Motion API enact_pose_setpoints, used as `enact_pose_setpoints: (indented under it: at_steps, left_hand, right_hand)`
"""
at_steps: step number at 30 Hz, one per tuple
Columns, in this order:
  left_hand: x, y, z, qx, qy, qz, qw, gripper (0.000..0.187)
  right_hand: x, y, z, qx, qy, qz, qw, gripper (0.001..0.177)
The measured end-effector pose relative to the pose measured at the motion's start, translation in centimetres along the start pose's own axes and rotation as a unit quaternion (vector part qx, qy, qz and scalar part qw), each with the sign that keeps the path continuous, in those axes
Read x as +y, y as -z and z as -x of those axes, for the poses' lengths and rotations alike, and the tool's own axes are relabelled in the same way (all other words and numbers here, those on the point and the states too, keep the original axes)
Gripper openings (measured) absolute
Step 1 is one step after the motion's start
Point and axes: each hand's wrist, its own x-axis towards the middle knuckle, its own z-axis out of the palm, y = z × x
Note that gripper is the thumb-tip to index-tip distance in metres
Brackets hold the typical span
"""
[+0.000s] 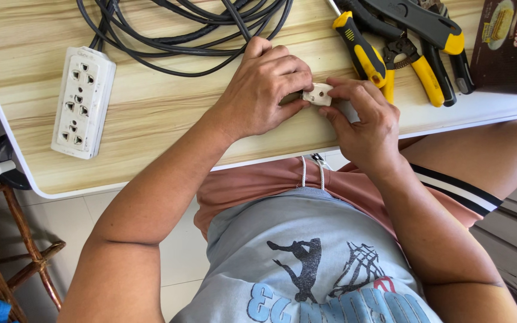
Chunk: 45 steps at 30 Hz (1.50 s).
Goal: The person disassembles a white power strip and a wall socket using a screwdriver and pliers. They strip and connect wires to terminals, tighten screws, and reassemble the components on a wooden table.
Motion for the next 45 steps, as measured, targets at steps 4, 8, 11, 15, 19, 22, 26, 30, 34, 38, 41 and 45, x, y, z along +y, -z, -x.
enact_pose_setpoints:
  at_steps: [4,8,11,15,19,22,26,30,34,38,41,45]
  left_hand:
    - [0.0,-0.3,-0.2,-0.008,0.011,-0.007,1.0,0.023]
    - [0.0,-0.6,-0.5,-0.024,0.028,-0.015,0.999,0.023]
    - [0.2,-0.5,-0.7,-0.021,0.018,-0.023,0.999,0.023]
    - [0.3,0.0,-0.5,0.005,-0.014,-0.002,1.0,0.029]
    - [0.4,-0.3,-0.7,-0.013,0.007,-0.027,1.0,0.026]
    - [0.6,-0.6,-0.9,-0.011,0.03,-0.026,0.999,0.026]
    - [0.6,-0.4,-0.9,0.009,0.011,-0.031,0.999,0.031]
    - [0.9,-0.1,-0.9,0.009,0.045,0.028,0.999,0.049]
    - [1.2,-0.1,-0.8,0.018,0.039,0.015,0.999,0.061]
    - [0.9,-0.2,-0.7,0.009,0.011,0.03,0.999,0.056]
    - [0.5,-0.3,-0.3,0.01,-0.027,0.012,1.0,0.05]
    - [0.3,-0.3,0.2,0.026,-0.089,-0.049,0.995,0.042]
  right_hand:
    - [0.7,-0.2,0.0,0.018,0.093,0.082,0.992,0.023]
    - [0.8,-0.1,-0.2,0.019,0.129,0.112,0.985,0.02]
    - [1.0,0.1,-0.4,0.015,0.137,0.103,0.985,0.018]
    - [1.0,0.1,-0.4,0.015,0.154,0.102,0.983,0.017]
    - [1.0,0.2,-0.3,0.012,0.16,0.096,0.982,0.018]
    - [1.1,0.3,-0.2,0.007,0.143,0.066,0.987,0.018]
    - [0.9,0.0,-0.2,0.018,0.148,0.103,0.983,0.014]
    - [0.0,0.0,-0.5,0.029,0.198,0.14,0.97,0.019]
    - [-0.1,0.1,-0.9,0.016,0.164,0.101,0.981,0.014]
    - [-0.2,0.4,-1.5,-0.022,0.075,0.043,0.996,0.009]
    - [-0.6,0.8,-2.3,-0.058,-0.029,-0.037,0.997,0.026]
    - [-1.0,1.5,-3.1,-0.111,0.003,0.004,0.994,0.029]
